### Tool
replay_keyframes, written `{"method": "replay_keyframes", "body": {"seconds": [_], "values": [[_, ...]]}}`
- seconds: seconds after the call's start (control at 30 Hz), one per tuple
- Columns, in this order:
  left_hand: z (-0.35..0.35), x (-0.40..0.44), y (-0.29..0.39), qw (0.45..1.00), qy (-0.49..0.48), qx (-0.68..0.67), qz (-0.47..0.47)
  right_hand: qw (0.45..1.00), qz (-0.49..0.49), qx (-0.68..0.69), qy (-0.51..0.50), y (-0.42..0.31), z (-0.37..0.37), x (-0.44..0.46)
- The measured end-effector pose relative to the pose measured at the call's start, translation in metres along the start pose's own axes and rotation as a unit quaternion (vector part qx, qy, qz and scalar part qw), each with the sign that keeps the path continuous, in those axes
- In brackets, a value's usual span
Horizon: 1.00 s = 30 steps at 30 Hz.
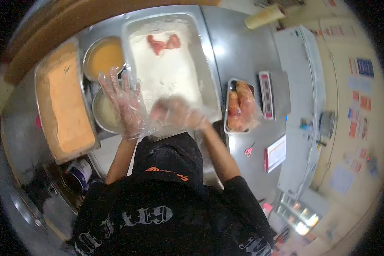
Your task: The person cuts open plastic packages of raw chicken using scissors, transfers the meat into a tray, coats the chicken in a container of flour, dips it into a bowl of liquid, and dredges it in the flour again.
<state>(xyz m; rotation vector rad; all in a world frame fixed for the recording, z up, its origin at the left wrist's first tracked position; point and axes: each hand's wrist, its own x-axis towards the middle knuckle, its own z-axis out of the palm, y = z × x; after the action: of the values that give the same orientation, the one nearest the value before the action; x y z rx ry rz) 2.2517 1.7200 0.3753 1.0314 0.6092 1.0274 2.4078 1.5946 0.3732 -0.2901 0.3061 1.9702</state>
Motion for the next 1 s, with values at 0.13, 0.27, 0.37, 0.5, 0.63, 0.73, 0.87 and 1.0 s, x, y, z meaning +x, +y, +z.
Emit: {"method": "replay_keyframes", "body": {"seconds": [0.13, 0.27, 0.37, 0.5, 0.63, 0.73, 0.87, 1.0], "values": [[0.041, 0.002, -0.033, 0.980, -0.068, -0.186, -0.035, 0.669, -0.195, -0.699, 0.162, 0.075, -0.033, 0.002], [0.087, -0.017, -0.048, 0.958, -0.069, -0.255, -0.116, 0.605, -0.233, -0.731, 0.214, 0.078, -0.037, -0.049], [0.120, -0.042, -0.066, 0.964, -0.142, -0.208, -0.081, 0.584, -0.279, -0.713, 0.269, 0.075, -0.054, -0.126], [0.158, -0.062, -0.083, 0.977, -0.150, -0.132, -0.079, 0.462, -0.422, -0.568, 0.535, 0.047, -0.135, -0.261], [0.187, -0.093, -0.116, 0.979, -0.185, -0.021, -0.080, 0.430, -0.381, -0.520, 0.631, -0.006, -0.182, -0.316], [0.209, -0.123, -0.139, 0.967, -0.206, 0.006, -0.153, 0.346, -0.361, -0.566, 0.655, -0.029, -0.181, -0.289], [0.231, -0.157, -0.155, 0.948, -0.247, 0.047, -0.195, 0.285, -0.330, -0.545, 0.716, -0.079, -0.185, -0.297], [0.221, -0.170, -0.208, 0.914, -0.250, -0.075, -0.309, 0.481, -0.524, -0.470, 0.522, -0.107, -0.191, -0.339]]}}
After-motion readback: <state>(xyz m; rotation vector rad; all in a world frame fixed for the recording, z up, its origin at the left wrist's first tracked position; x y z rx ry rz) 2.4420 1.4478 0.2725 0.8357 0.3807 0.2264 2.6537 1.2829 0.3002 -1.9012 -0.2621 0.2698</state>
